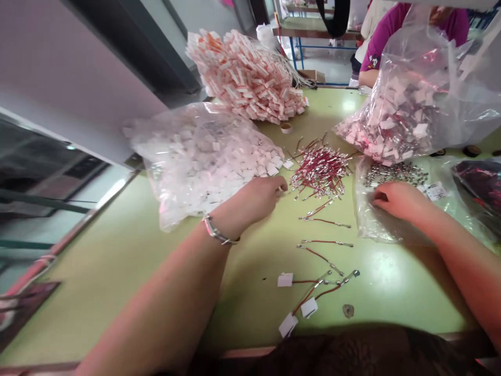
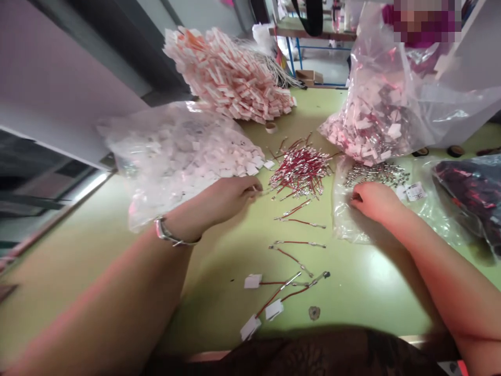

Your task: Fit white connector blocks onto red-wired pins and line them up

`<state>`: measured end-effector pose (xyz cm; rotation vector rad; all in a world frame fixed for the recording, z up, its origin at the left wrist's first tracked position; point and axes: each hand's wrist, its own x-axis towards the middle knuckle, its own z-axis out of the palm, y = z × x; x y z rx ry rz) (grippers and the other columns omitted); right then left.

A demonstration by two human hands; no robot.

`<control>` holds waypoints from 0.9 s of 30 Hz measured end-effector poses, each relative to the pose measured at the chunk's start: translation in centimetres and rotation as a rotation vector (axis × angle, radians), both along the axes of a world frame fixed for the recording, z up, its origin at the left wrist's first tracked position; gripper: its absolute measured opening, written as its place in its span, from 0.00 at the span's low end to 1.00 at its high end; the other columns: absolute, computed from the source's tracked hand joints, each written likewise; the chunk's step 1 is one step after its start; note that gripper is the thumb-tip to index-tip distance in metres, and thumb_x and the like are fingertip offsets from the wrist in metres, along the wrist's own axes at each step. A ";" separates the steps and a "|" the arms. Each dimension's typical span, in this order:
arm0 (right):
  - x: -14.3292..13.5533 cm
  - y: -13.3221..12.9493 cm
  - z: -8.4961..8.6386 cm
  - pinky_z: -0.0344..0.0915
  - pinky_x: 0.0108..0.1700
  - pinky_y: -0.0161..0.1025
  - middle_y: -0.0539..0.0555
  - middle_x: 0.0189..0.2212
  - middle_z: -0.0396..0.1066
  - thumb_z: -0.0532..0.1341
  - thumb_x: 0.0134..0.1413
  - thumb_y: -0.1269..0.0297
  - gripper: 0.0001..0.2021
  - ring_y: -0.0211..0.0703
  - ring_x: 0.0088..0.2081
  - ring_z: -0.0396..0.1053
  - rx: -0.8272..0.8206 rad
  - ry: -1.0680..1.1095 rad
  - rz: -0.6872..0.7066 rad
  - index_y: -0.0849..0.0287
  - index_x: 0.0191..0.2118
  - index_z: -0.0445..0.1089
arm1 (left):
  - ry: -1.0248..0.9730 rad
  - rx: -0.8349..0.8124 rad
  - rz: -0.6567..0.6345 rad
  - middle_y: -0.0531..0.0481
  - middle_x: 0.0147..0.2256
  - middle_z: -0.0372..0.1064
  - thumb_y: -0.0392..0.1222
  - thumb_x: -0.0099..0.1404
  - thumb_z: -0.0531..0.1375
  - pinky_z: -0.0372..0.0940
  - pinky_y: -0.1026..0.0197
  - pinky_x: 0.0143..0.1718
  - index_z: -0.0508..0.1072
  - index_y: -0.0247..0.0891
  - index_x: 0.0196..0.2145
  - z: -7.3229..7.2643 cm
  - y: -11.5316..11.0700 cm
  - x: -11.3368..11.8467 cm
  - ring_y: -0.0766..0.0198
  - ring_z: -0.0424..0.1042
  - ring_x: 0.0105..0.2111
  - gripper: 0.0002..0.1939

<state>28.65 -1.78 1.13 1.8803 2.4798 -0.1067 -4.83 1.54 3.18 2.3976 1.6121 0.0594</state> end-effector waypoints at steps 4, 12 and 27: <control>-1.7 -0.9 -0.4 0.53 0.28 0.40 0.63 0.34 0.73 0.54 0.57 0.66 0.10 0.47 0.30 0.69 0.038 -0.143 0.033 0.61 0.32 0.72 | -0.116 0.101 0.099 0.46 0.30 0.71 0.39 0.62 0.50 0.59 0.60 0.31 0.70 0.37 0.30 0.7 -0.6 0.7 0.59 0.68 0.30 0.10; -4.5 -2.4 0.5 0.55 0.28 0.39 0.54 0.25 0.71 0.52 0.58 0.63 0.10 0.41 0.24 0.64 0.084 0.381 -0.051 0.59 0.37 0.68 | -0.665 -0.245 -0.049 0.52 0.28 0.71 0.42 0.64 0.53 0.61 0.65 0.30 0.73 0.35 0.31 -1.5 -3.3 6.2 0.69 0.66 0.27 0.12; -7.1 -4.0 -0.6 0.59 0.27 0.34 0.47 0.22 0.67 0.55 0.57 0.60 0.09 0.33 0.22 0.61 -0.216 1.036 -0.023 0.57 0.31 0.68 | -0.898 -0.371 -0.093 0.55 0.19 0.67 0.42 0.63 0.56 0.59 0.69 0.22 0.75 0.35 0.28 -2.8 -4.5 7.3 0.73 0.62 0.21 0.11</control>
